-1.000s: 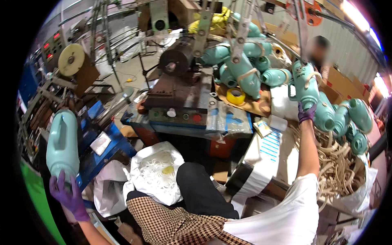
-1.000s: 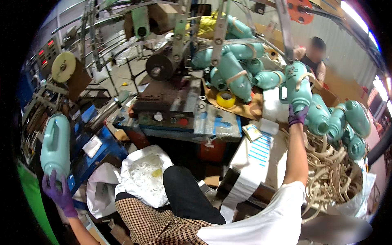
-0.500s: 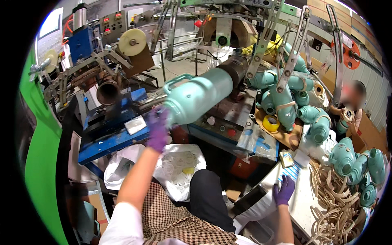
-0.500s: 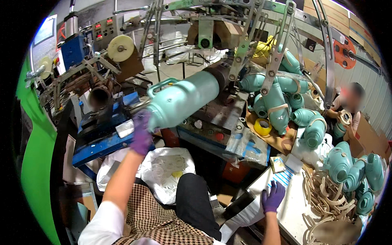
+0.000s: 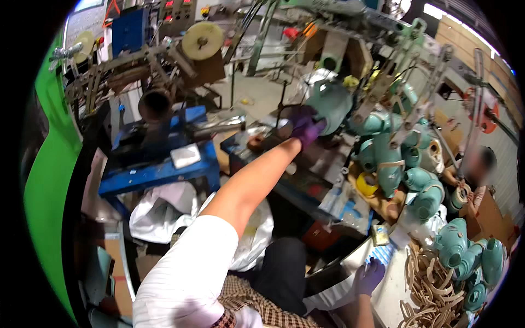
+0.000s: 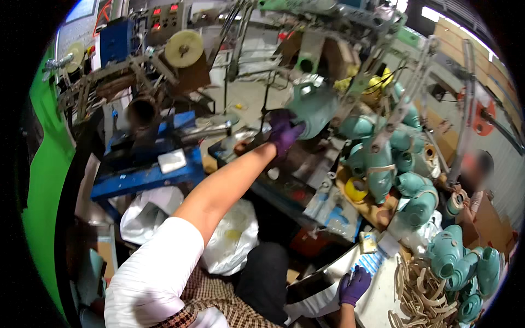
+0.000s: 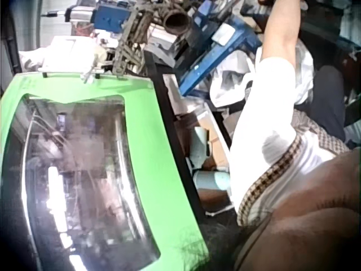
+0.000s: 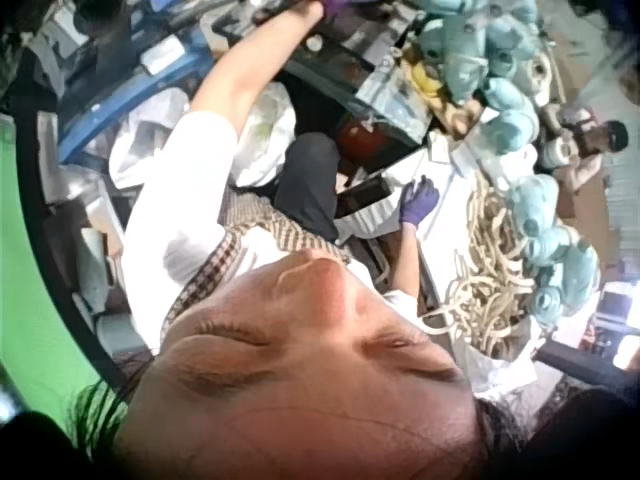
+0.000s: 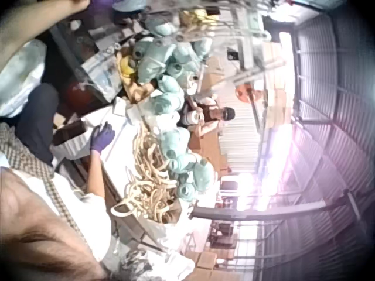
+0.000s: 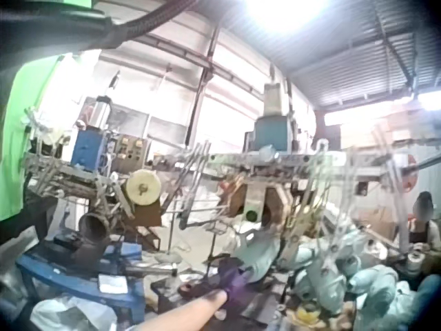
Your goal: The person assembles light blue plastic garden sprayers by hand. They pick up a sprayer body, insert a white plastic handle into the top opening, and then place the completed unit onto a nearby table. This repetitive process is performed continuously throughout the clip.
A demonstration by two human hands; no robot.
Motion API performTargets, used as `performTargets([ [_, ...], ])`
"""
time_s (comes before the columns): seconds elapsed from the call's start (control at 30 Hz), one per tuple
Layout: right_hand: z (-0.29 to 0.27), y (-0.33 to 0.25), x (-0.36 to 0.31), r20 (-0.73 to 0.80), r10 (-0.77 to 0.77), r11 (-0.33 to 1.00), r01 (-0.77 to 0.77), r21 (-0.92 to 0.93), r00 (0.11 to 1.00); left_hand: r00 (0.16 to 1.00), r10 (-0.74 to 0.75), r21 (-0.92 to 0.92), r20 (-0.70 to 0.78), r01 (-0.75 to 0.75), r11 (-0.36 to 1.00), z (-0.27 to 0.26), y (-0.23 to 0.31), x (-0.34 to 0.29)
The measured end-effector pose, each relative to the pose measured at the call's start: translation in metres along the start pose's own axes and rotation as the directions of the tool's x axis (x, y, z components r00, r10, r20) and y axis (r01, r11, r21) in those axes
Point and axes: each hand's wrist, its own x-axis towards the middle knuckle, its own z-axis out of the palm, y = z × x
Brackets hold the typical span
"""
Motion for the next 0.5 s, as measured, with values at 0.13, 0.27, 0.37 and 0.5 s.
performTargets([
  [0.13,0.037,-0.009,0.004,0.016,-0.071,0.989,0.068,0.131,0.997,0.918,-0.175,-0.445,0.355,0.331,0.832,-0.041,-0.049,0.013],
  [0.27,0.024,0.039,-0.018,-0.054,-0.025,0.998,0.028,0.062,0.998,0.850,0.362,-0.060,0.384,-0.368,0.928,-0.071,0.016,-0.051],
  [0.37,-0.012,-0.022,-0.019,-0.350,-0.328,0.916,0.386,0.108,0.878,0.945,0.128,-0.717,0.301,0.135,0.684,-0.184,0.077,-0.167],
  [0.5,-0.048,-0.142,0.009,-0.301,-0.474,0.753,0.558,0.348,0.828,0.936,-0.346,-0.669,-0.071,0.213,0.712,-0.415,0.012,-0.388],
])
